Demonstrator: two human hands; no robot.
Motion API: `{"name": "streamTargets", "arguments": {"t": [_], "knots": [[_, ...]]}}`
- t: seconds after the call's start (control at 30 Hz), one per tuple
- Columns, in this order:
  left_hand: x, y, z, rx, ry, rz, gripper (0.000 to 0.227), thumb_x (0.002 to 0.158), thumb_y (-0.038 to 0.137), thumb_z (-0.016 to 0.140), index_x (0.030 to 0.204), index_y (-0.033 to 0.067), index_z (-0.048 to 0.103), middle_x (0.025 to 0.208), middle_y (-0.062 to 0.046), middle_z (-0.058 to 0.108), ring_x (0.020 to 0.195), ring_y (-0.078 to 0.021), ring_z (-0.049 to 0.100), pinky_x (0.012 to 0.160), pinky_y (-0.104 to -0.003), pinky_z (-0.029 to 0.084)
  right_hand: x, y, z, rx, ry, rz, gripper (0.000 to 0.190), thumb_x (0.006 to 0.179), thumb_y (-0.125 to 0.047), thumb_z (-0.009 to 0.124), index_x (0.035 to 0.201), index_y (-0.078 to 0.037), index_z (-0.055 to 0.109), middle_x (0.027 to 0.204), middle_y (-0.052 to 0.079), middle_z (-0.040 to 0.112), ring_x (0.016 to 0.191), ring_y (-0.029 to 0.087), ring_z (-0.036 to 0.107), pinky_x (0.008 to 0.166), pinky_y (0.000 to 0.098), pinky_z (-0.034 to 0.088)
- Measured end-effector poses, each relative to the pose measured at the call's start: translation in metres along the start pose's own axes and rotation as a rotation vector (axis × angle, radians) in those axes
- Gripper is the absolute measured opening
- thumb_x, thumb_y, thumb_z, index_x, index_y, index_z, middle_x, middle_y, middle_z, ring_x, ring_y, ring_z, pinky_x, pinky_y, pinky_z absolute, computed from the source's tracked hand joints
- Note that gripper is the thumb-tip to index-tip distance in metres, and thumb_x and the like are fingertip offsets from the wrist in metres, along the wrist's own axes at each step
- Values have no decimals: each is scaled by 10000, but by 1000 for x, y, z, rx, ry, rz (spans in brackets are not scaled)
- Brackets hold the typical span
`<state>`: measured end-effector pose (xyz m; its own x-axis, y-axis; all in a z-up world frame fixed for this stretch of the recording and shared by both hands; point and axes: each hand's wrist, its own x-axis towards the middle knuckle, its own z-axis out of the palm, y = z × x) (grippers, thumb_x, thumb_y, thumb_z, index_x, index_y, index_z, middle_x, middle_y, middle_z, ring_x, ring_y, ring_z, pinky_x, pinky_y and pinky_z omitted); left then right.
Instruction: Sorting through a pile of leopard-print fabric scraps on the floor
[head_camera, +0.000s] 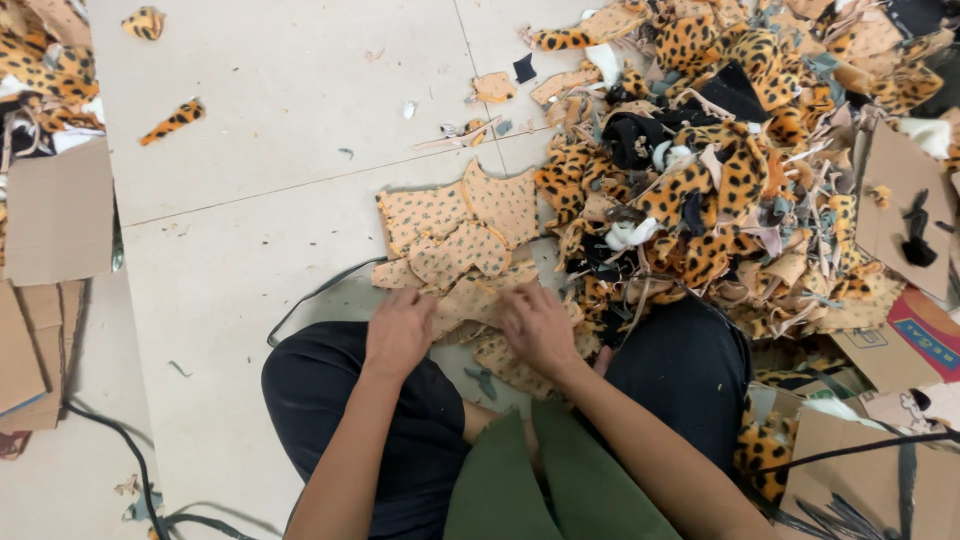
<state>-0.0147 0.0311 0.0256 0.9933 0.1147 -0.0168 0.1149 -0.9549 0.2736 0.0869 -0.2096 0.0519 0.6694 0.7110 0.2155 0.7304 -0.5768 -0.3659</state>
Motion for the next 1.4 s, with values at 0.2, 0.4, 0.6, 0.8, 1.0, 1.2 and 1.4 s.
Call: {"name": "streamTargets", "arguments": {"t": [0.2, 0.4, 0.6, 0.8, 1.0, 1.2, 1.4], "knots": [[-3, 18, 30, -42, -16, 111, 181, 993, 153, 556, 1088, 120, 706, 1187, -81, 593, 951, -332, 689, 781, -326, 590, -6, -14, 19, -85, -48, -199, 352, 916, -173, 602, 1260, -108, 632, 1222, 102, 552, 927, 342, 624, 703, 435, 529], [0, 20, 17, -177, -181, 25, 419, 992, 122, 509, 1361, 299, 598, 1273, -85, 532, 885, -358, 706, 737, -402, 615, -5, -15, 12, -67, -96, -170, 411, 883, -209, 612, 1286, -132, 635, 1282, 101, 551, 987, 332, 619, 747, 421, 537], [28, 58, 11, -126, -288, -102, 266, 1038, 289, 494, 1216, 204, 672, 1134, -67, 577, 946, -301, 708, 707, -378, 595, 0, 20, 10, 221, -73, 83, 295, 968, -269, 617, 1227, -137, 671, 1219, 109, 624, 1043, 367, 667, 761, 434, 571], [71, 156, 24, -490, -351, -227, 210, 992, 326, 601, 1135, 236, 727, 1103, -57, 670, 1032, -368, 700, 822, -504, 588, -12, 102, -40, 94, -70, 475, 219, 950, -205, 634, 1152, -198, 718, 1138, 68, 662, 1034, 315, 678, 815, 435, 584], [113, 220, 62, -675, -312, -335, 310, 901, 372, 739, 1108, 142, 715, 1072, -95, 629, 999, -391, 692, 786, -500, 593, -17, 128, -70, 131, -155, 820, 302, 859, -306, 738, 1155, -265, 701, 1091, 51, 697, 950, 280, 724, 746, 437, 601], [128, 230, 88, -824, -366, -461, 240, 908, 359, 697, 1052, 180, 767, 1036, -71, 733, 1045, -358, 710, 827, -469, 585, -4, 108, -105, 521, -59, 899, 324, 972, -316, 646, 1200, -91, 690, 1132, 203, 712, 1050, 359, 723, 818, 492, 600], [126, 233, -45, -1571, -461, -607, 124, 712, -2, 782, 735, 57, 675, 716, -59, 611, 659, -190, 646, 581, -266, 562, 7, 101, -129, 1113, 197, 751, 294, 1051, -286, 580, 1075, -58, 764, 1123, 220, 736, 1122, 329, 671, 966, 473, 519]]}}
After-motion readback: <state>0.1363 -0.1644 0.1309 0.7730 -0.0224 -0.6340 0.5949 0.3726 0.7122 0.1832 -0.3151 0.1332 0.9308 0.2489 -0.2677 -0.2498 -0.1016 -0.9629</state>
